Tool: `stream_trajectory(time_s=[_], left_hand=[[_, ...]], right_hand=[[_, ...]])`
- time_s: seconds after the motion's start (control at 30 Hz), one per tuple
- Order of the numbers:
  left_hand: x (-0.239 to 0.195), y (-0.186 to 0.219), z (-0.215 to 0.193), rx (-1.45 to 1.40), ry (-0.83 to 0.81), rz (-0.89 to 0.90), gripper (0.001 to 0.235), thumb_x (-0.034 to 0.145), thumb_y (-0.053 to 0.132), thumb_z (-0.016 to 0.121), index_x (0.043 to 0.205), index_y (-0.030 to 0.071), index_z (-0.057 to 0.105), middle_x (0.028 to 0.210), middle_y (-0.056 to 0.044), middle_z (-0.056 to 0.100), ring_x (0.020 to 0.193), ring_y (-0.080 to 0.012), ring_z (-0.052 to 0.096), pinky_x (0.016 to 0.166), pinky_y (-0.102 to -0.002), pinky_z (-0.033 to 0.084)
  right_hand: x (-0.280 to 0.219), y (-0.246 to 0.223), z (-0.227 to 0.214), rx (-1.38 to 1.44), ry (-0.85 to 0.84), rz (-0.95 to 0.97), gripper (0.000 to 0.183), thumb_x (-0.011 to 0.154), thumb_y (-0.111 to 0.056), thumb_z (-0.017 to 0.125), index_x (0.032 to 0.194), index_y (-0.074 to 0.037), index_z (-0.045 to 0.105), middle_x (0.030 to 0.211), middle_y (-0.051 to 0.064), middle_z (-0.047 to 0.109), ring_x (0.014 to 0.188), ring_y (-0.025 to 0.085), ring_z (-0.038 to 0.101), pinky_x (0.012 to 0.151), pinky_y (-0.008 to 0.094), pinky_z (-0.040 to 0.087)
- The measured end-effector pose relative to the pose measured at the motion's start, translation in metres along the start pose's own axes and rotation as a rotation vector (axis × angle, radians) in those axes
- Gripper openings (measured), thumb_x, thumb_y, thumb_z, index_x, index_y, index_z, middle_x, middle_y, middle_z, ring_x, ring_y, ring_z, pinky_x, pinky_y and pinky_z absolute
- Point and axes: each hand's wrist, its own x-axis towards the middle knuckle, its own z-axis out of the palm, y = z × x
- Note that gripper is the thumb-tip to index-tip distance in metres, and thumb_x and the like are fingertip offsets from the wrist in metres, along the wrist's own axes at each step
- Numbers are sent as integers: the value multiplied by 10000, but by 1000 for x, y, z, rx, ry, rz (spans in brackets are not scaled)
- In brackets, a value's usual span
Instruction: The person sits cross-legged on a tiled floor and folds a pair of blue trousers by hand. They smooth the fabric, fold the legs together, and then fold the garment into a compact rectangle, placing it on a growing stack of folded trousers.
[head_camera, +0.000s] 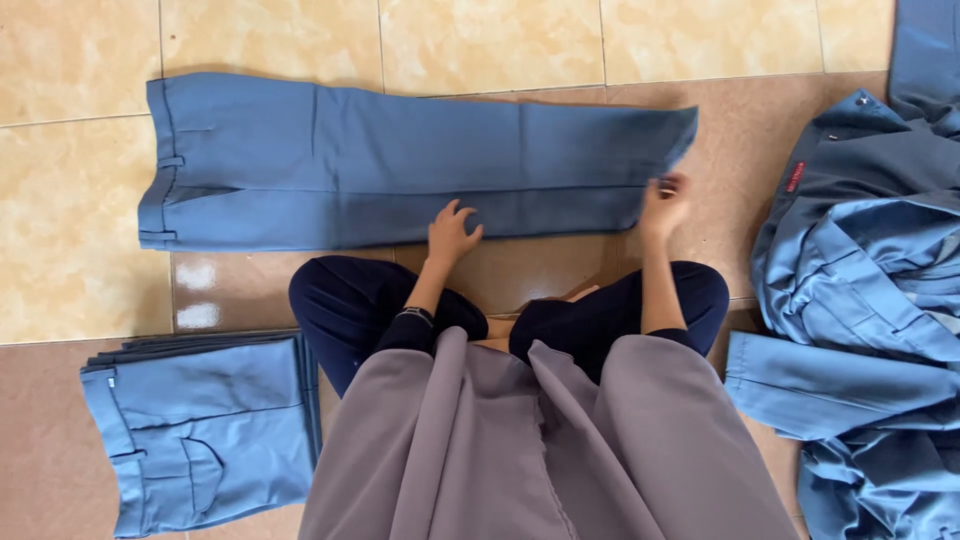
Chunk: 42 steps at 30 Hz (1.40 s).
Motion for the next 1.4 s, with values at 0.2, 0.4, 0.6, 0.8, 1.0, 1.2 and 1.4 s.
stream_trajectory(time_s=[0.2, 0.4, 0.6, 0.8, 1.0, 1.2, 1.4], left_hand=[[35, 92, 1, -862, -144, -110, 465, 1003, 601, 647, 1233, 205, 728, 1192, -119, 730, 1114, -331, 710, 845, -425, 614], [40, 155, 7, -933, -344, -322, 700, 946, 756, 558, 1375, 213, 661, 1338, -148, 678, 1265, -345, 625, 983, -472, 575], [56, 123, 77, -825, -97, -346, 486, 954, 387, 678, 1255, 7, 705, 1147, -229, 737, 1132, -402, 687, 911, -502, 585], [57, 72, 50, -718, 14, -383, 392, 920, 259, 636, 1213, 10, 710, 1101, -218, 723, 1082, -374, 710, 902, -461, 593], [34, 27, 4, -696, 138, -388, 373, 987, 196, 560, 1271, -27, 655, 1145, -263, 711, 1097, -402, 699, 903, -488, 597], [17, 32, 2, -679, 191, -327, 519, 960, 371, 731, 1275, -27, 621, 1123, -309, 700, 1092, -447, 687, 879, -537, 600], [35, 54, 62, -698, 204, -305, 405, 895, 193, 769, 1247, 18, 670, 1059, -276, 723, 1007, -416, 728, 842, -481, 604]], right_hand=[[-92, -69, 4, -111, -571, -495, 285, 824, 30, 767, 1045, -107, 650, 1024, 123, 562, 952, 423, 667, 765, 447, 606], [-129, -47, 19, -214, -965, -568, 307, 859, -67, 736, 1125, -100, 586, 1028, 117, 552, 989, 389, 651, 813, 492, 571], [-128, -87, -2, -437, -1138, -506, 376, 849, -349, 743, 1168, -278, 556, 1065, 39, 642, 1056, 286, 677, 920, 442, 549], [-106, -71, 12, -320, -768, -730, 142, 922, -363, 754, 1032, -299, 690, 1005, -101, 704, 1013, 130, 668, 885, 284, 545], [-97, -65, 8, -494, -916, -134, 616, 980, -525, 690, 1300, -27, 520, 1165, 303, 621, 1139, 473, 637, 925, 562, 549], [-88, -11, 30, -424, -972, -138, 431, 985, -444, 699, 1059, -21, 662, 949, 239, 732, 961, 427, 720, 747, 523, 597], [-58, 12, 33, -383, -668, -79, 399, 900, -388, 789, 1115, -54, 751, 963, 165, 756, 932, 345, 735, 760, 466, 610]])
